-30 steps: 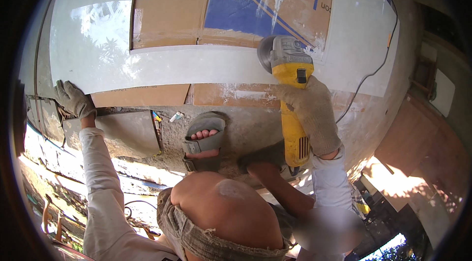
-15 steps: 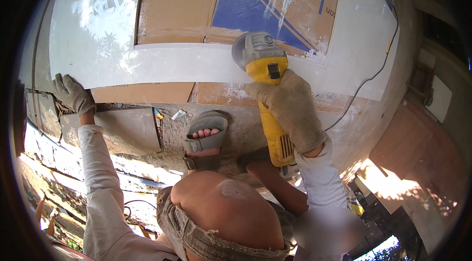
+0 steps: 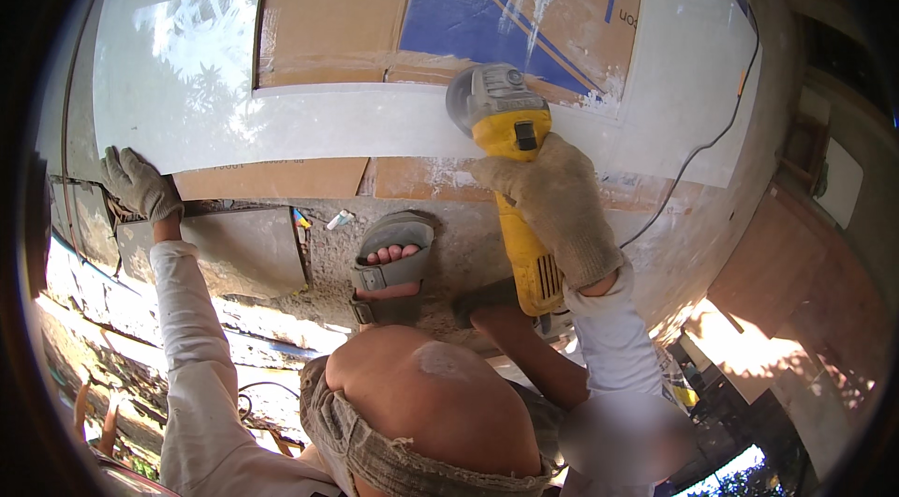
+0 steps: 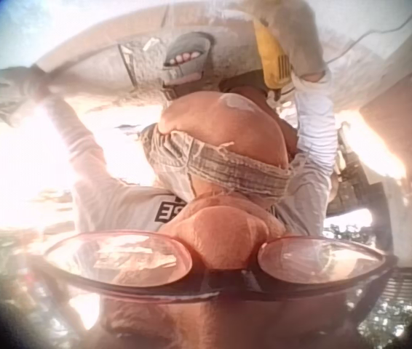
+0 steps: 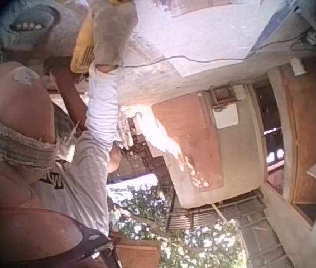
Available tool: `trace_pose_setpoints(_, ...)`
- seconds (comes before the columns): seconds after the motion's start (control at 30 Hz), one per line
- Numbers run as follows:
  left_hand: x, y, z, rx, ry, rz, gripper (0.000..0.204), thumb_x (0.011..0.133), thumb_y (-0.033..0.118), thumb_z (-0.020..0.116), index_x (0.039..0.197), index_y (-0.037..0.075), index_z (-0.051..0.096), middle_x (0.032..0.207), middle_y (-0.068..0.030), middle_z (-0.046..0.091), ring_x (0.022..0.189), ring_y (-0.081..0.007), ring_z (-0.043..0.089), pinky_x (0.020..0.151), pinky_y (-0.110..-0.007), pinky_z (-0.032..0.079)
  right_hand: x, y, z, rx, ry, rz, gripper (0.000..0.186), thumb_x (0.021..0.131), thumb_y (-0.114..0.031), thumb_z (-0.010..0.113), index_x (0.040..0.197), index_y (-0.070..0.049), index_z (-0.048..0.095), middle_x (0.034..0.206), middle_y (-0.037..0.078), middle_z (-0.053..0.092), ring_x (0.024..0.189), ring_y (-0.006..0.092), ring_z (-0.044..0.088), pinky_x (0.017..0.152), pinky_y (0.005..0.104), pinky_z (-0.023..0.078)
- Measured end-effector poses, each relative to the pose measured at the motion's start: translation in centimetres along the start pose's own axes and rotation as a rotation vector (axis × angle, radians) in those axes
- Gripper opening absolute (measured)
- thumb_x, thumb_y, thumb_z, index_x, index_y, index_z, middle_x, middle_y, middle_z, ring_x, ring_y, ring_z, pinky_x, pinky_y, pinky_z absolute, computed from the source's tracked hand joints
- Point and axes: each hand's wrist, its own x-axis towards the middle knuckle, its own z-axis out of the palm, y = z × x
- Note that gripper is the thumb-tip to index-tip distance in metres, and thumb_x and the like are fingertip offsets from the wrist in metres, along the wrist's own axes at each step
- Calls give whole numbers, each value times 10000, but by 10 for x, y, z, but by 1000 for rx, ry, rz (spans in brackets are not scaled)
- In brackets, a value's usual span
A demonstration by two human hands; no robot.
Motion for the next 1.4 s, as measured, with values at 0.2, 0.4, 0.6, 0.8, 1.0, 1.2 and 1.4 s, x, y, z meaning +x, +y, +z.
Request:
trace_pose_setpoints(0.2,0,-4,3,-20,-3,12,579,1175,372,551,1540,-64,659,1640,-271,588,1566,-415,484,1316,-504,363,-2,4,-8,58,11,34,307,961,-229,871,1133,-7,747,892,83,758,714,184,730,663,357,596)
trace_pose_setpoints(0.4,-1,2,0,3,2,14,579,1174,375,552,1537,-62,664,1656,-280,574,1575,-420,476,1318,-508,357,-5,4,-13,48,43,113,310,961,-212,863,1177,-14,762,913,71,764,753,175,728,698,355,592)
trace_pose_setpoints(0.6,-1,-2,1,42,-1,37,580,1174,376,547,1540,-58,664,1650,-276,582,1578,-418,473,1319,-511,352,-6,9,-21,20,77,137,307,973,-232,844,1183,-20,773,913,65,756,782,171,731,708,355,592)
trace_pose_setpoints(0.8,0,-1,1,38,9,41,572,1171,368,555,1531,-62,667,1643,-271,588,1559,-420,494,1306,-509,374,-7,9,-21,63,99,175,288,976,-241,840,1165,-33,777,892,52,744,757,163,715,704,341,587)
trace_pose_setpoints(1.0,-2,8,0,-29,19,2,573,1168,369,565,1526,-66,667,1635,-270,593,1547,-421,506,1301,-507,381,-9,2,-11,97,33,125,332,950,-290,841,1162,-51,754,862,23,706,722,136,679,670,322,538)
trace_pose_setpoints(1.2,-1,4,-1,10,15,34,572,1164,364,578,1539,-59,663,1651,-272,583,1557,-419,495,1312,-518,357,-6,-1,-7,44,50,99,285,970,-244,867,1128,-33,757,875,67,754,689,175,726,656,346,595)
trace_pose_setpoints(1.4,-1,-3,1,-5,1,29,590,1159,419,571,1547,-14,672,1685,-276,549,1602,-433,452,1330,-532,343,-3,3,-3,89,31,84,288,973,-241,868,1122,-25,751,878,65,749,698,173,726,652,340,590)
